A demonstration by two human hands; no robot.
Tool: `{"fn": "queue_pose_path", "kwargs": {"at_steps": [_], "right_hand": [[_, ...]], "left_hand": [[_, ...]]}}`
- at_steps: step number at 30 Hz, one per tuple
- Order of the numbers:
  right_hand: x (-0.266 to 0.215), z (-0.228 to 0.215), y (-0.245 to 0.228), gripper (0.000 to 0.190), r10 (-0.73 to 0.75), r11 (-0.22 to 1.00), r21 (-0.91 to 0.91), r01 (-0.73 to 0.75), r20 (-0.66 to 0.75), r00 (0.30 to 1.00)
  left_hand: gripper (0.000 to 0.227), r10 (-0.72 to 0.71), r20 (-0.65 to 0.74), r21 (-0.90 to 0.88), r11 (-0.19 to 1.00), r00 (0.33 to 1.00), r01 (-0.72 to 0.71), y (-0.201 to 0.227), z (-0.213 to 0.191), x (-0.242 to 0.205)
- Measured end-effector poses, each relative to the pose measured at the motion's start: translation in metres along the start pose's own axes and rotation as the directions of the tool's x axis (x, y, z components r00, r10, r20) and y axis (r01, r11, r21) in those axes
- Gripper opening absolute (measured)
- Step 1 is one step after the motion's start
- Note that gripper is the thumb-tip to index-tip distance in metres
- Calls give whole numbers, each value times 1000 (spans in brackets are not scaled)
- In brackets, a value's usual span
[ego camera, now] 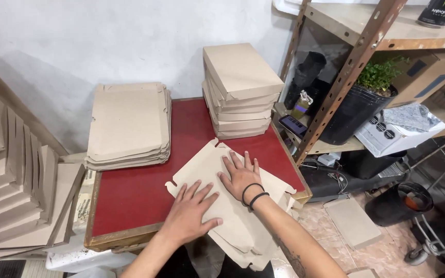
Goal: The person assembles flat-packed cardboard boxes by folding the side flaps and tucking the tabs into slots to form rectangular containers. The person repeats this process for multiple boxes, stacking the finished ones on the table.
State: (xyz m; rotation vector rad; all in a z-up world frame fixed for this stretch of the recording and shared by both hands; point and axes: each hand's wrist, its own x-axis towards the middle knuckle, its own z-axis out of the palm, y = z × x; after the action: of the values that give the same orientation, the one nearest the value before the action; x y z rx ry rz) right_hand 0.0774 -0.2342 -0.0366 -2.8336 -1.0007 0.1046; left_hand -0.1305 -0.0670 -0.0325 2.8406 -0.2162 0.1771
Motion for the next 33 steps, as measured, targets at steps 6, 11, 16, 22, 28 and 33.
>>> {"fn": "queue_pose_path", "kwargs": {"at_steps": [6, 11, 16, 22, 28, 33], "right_hand": [[-1, 2, -7, 87, 84, 996, -2, -84, -31, 996], [-4, 4, -5, 88, 102, 995, 1, -102, -19, 995], [-6, 17, 9, 89, 97, 995, 9, -97, -41, 994], [-8, 25, 15, 89, 82, 997, 3, -82, -106, 991], [-27, 18, 22, 91, 61, 997, -32, -64, -111, 992], [-46, 3, 34, 91, 53, 998, -25, -57, -164, 985]], "left_hand": [[120, 60, 177, 22, 998, 982, -65, 30, -9, -32], [118, 267, -110, 256, 938, 958, -232, 10, 39, -40], [123, 307, -131, 225, 935, 943, -273, 12, 34, -46], [132, 380, -208, 352, 889, 901, -294, 10, 45, -46], [106, 402, -251, 328, 891, 880, -314, 11, 41, -54], [105, 435, -224, 253, 890, 872, -379, 9, 34, -62]]}}
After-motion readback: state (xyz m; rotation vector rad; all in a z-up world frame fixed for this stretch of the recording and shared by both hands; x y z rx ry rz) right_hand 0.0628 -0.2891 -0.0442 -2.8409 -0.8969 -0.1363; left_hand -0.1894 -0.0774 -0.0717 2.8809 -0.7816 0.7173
